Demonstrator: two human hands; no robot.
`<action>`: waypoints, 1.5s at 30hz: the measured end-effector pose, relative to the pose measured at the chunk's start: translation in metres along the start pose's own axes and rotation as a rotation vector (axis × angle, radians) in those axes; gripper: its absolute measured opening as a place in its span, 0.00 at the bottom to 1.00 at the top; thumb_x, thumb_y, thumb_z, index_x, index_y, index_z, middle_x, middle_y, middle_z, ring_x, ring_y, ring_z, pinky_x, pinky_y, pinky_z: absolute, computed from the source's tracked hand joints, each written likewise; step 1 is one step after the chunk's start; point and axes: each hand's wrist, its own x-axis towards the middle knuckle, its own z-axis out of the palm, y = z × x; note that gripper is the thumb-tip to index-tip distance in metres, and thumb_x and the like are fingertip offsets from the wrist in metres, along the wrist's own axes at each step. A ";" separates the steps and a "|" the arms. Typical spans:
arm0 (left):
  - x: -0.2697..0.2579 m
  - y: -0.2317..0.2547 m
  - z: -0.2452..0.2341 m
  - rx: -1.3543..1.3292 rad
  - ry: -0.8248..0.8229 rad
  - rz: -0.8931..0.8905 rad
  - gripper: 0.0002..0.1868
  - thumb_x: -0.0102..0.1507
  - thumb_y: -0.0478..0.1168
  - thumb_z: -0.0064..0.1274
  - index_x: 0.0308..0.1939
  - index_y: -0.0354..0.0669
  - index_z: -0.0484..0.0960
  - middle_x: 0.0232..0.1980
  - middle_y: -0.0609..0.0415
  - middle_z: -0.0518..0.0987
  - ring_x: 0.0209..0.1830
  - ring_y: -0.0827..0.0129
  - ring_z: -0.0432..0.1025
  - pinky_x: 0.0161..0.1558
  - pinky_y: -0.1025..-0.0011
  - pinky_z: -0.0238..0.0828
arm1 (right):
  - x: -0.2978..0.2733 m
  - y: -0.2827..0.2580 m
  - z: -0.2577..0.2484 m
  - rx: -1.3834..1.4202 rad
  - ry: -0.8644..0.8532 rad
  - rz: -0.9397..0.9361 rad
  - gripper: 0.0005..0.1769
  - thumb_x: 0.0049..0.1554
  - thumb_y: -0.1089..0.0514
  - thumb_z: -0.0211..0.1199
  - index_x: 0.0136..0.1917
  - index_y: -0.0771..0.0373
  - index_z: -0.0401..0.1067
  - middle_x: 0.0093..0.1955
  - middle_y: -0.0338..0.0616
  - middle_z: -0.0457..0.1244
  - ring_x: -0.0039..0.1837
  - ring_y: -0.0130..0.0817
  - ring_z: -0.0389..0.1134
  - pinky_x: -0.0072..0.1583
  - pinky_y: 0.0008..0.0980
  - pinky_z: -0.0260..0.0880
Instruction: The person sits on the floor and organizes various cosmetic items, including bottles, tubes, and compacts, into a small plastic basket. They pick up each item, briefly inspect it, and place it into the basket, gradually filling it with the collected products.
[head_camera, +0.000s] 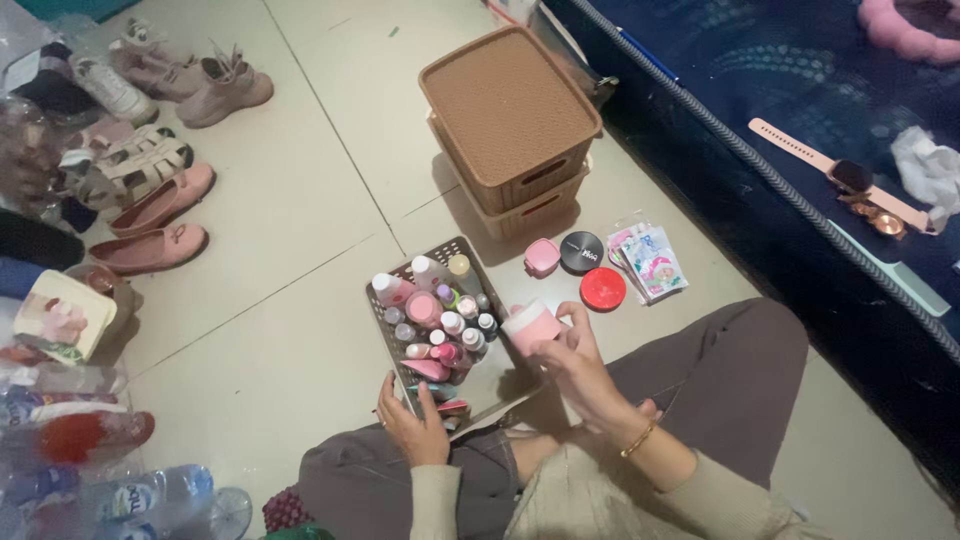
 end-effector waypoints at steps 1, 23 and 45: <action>0.000 0.000 0.000 -0.004 -0.004 -0.005 0.30 0.67 0.44 0.52 0.69 0.32 0.66 0.66 0.37 0.69 0.69 0.43 0.61 0.67 0.50 0.55 | 0.003 0.000 -0.002 0.029 -0.019 0.044 0.30 0.55 0.71 0.58 0.66 0.56 0.52 0.61 0.59 0.61 0.59 0.43 0.66 0.59 0.42 0.69; 0.001 0.000 -0.001 -0.051 0.038 0.026 0.31 0.65 0.44 0.54 0.70 0.34 0.65 0.66 0.39 0.72 0.68 0.46 0.64 0.68 0.52 0.56 | 0.073 0.111 -0.027 -2.180 -0.695 -0.562 0.16 0.46 0.58 0.66 0.48 0.66 0.74 0.47 0.51 0.66 0.53 0.45 0.68 0.58 0.44 0.62; 0.001 0.000 -0.001 -0.056 0.024 0.031 0.30 0.66 0.43 0.53 0.69 0.34 0.66 0.66 0.39 0.71 0.68 0.46 0.63 0.67 0.52 0.56 | 0.125 0.050 -0.047 -1.507 -0.702 -0.508 0.15 0.46 0.57 0.70 0.47 0.65 0.77 0.45 0.52 0.68 0.51 0.51 0.70 0.53 0.46 0.70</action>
